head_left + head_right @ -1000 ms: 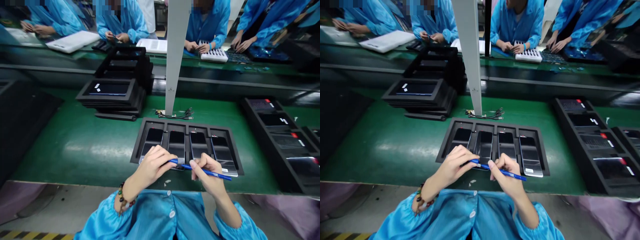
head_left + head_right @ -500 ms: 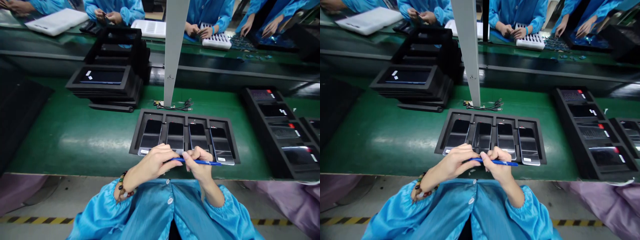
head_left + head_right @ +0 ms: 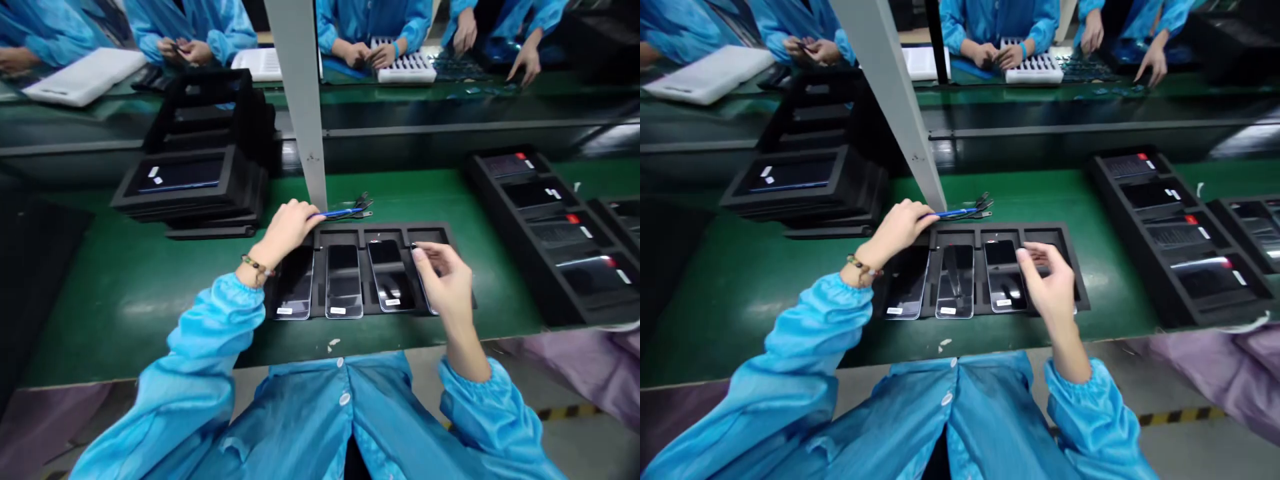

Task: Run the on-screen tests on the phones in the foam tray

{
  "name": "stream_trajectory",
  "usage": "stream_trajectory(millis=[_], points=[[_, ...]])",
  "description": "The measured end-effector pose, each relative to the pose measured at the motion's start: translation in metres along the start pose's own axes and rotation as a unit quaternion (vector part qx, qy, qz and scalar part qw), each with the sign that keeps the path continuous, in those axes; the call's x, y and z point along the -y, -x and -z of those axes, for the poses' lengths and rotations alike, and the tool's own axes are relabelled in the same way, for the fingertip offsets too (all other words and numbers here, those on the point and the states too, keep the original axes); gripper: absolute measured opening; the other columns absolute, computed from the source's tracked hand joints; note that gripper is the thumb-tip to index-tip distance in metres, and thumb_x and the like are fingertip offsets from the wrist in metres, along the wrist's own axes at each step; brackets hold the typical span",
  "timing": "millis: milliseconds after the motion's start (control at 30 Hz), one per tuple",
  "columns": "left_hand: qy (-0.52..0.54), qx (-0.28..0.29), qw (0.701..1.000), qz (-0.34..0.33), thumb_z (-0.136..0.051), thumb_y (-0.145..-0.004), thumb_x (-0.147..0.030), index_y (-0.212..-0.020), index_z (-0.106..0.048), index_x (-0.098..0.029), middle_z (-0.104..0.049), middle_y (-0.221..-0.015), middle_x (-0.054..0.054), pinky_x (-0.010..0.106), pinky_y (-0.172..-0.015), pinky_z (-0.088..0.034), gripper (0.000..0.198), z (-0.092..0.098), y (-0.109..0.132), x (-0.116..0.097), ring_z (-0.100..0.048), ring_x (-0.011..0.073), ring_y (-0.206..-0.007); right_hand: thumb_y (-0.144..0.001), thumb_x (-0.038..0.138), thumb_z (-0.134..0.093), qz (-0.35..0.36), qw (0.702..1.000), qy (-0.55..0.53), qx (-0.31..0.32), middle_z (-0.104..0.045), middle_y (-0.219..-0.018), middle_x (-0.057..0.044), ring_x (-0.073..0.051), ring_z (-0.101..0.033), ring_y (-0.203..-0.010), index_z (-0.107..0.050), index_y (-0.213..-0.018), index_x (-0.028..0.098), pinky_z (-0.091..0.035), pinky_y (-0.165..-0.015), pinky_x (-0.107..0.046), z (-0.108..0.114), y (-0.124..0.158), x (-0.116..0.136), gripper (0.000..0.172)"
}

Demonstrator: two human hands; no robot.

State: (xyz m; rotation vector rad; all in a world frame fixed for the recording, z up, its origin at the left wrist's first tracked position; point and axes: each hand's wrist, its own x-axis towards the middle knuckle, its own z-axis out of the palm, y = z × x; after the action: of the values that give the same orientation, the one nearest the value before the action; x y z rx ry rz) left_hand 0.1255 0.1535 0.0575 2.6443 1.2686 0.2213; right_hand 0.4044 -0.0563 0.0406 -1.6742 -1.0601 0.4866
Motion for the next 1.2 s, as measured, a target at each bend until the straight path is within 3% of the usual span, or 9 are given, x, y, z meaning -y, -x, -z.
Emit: stream_trajectory(millis=[100,200,333,433,567,700,867,1000,1200], points=[[-0.048,-0.002,0.998,0.041,-0.054,-0.112,-0.049,-0.125,-0.077,-0.018,-0.072,-0.124,0.017,0.048,-0.103,-0.051,0.041,-0.007,-0.009,0.023,-0.062,0.0346,-0.118,-0.099,0.072,-0.067,0.000,0.985,0.173,-0.026,-0.081,-0.122,-0.016,-0.034,-0.075,-0.112,-0.078,-0.121,0.021,-0.059,-0.107,-0.056,0.043,0.006,-0.035,0.057],[-0.029,-0.051,0.997,0.045,-0.054,-0.111,-0.051,-0.136,-0.072,-0.017,-0.068,-0.132,0.017,0.050,-0.114,-0.050,0.046,-0.014,0.026,0.021,-0.060,0.0345,-0.125,-0.099,0.077,-0.061,-0.004,0.958,0.282,0.047,-0.076,-0.134,-0.021,-0.040,-0.069,-0.128,-0.073,-0.136,0.019,-0.054,-0.115,-0.062,0.065,0.022,-0.060,0.070],[-0.037,0.006,0.997,0.068,-0.058,-0.107,-0.058,-0.144,-0.069,-0.015,-0.065,-0.142,0.020,0.054,-0.116,-0.054,0.057,-0.027,0.093,-0.016,-0.057,0.0379,-0.133,-0.100,0.076,-0.058,0.017,0.943,0.327,0.057,-0.068,-0.145,-0.024,-0.042,-0.060,-0.139,-0.066,-0.149,0.018,-0.050,-0.119,-0.063,0.063,0.034,-0.071,0.076],[-0.087,0.002,0.986,0.145,-0.053,-0.108,-0.046,-0.155,-0.064,-0.017,-0.058,-0.155,0.023,0.053,-0.099,-0.064,0.056,-0.039,0.114,-0.052,-0.053,0.0409,-0.140,-0.098,0.072,-0.063,0.008,0.936,0.347,0.049,-0.066,-0.142,-0.023,-0.043,-0.060,-0.134,-0.065,-0.151,0.018,-0.052,-0.114,-0.063,0.055,0.033,-0.068,0.075],[-0.111,-0.021,0.978,0.178,-0.046,-0.107,-0.031,-0.152,-0.067,-0.014,-0.062,-0.147,0.025,0.046,-0.077,-0.065,0.053,-0.042,0.110,-0.076,-0.059,0.0407,-0.130,-0.097,0.068,-0.068,-0.013,0.933,0.356,0.050,-0.068,-0.138,-0.021,-0.043,-0.061,-0.128,-0.064,-0.151,0.022,-0.054,-0.107,-0.062,0.050,0.031,-0.061,0.071],[-0.102,-0.024,0.978,0.181,-0.045,-0.106,-0.028,-0.150,-0.068,-0.013,-0.065,-0.139,0.024,0.043,-0.070,-0.062,0.052,-0.038,0.112,-0.072,-0.061,0.0394,-0.122,-0.096,0.070,-0.068,-0.008,0.945,0.324,0.034,-0.071,-0.129,-0.018,-0.040,-0.062,-0.122,-0.069,-0.136,0.024,-0.054,-0.106,-0.060,0.049,0.032,-0.058,0.061],[-0.068,-0.043,0.981,0.175,-0.049,-0.108,-0.034,-0.146,-0.070,-0.013,-0.060,-0.152,0.025,0.056,-0.096,-0.063,0.048,-0.037,0.116,-0.071,-0.056,0.0437,-0.136,-0.101,0.066,-0.063,0.016,0.940,0.340,0.028,-0.067,-0.142,-0.020,-0.044,-0.058,-0.131,-0.064,-0.145,0.024,-0.049,-0.111,-0.068,0.036,0.038,-0.045,0.061],[-0.028,-0.060,0.992,0.104,-0.056,-0.109,-0.045,-0.150,-0.065,-0.014,-0.059,-0.157,0.022,0.054,-0.109,-0.061,0.052,-0.046,0.096,-0.107,-0.057,0.0393,-0.139,-0.105,0.059,-0.061,0.085,0.941,0.311,0.103,-0.059,-0.154,-0.025,-0.044,-0.054,-0.142,-0.056,-0.156,0.018,-0.050,-0.115,-0.064,-0.002,0.045,-0.022,0.065],[-0.038,0.015,0.989,0.141,-0.056,-0.103,-0.031,-0.142,-0.070,-0.015,-0.063,-0.148,0.024,0.043,-0.073,-0.068,0.045,-0.049,0.065,-0.151,-0.058,0.0409,-0.135,-0.101,0.046,-0.066,0.076,0.911,0.380,0.140,-0.061,-0.143,-0.033,-0.048,-0.060,-0.127,-0.058,-0.150,0.007,-0.055,-0.103,-0.063,-0.039,0.048,-0.004,0.064]])
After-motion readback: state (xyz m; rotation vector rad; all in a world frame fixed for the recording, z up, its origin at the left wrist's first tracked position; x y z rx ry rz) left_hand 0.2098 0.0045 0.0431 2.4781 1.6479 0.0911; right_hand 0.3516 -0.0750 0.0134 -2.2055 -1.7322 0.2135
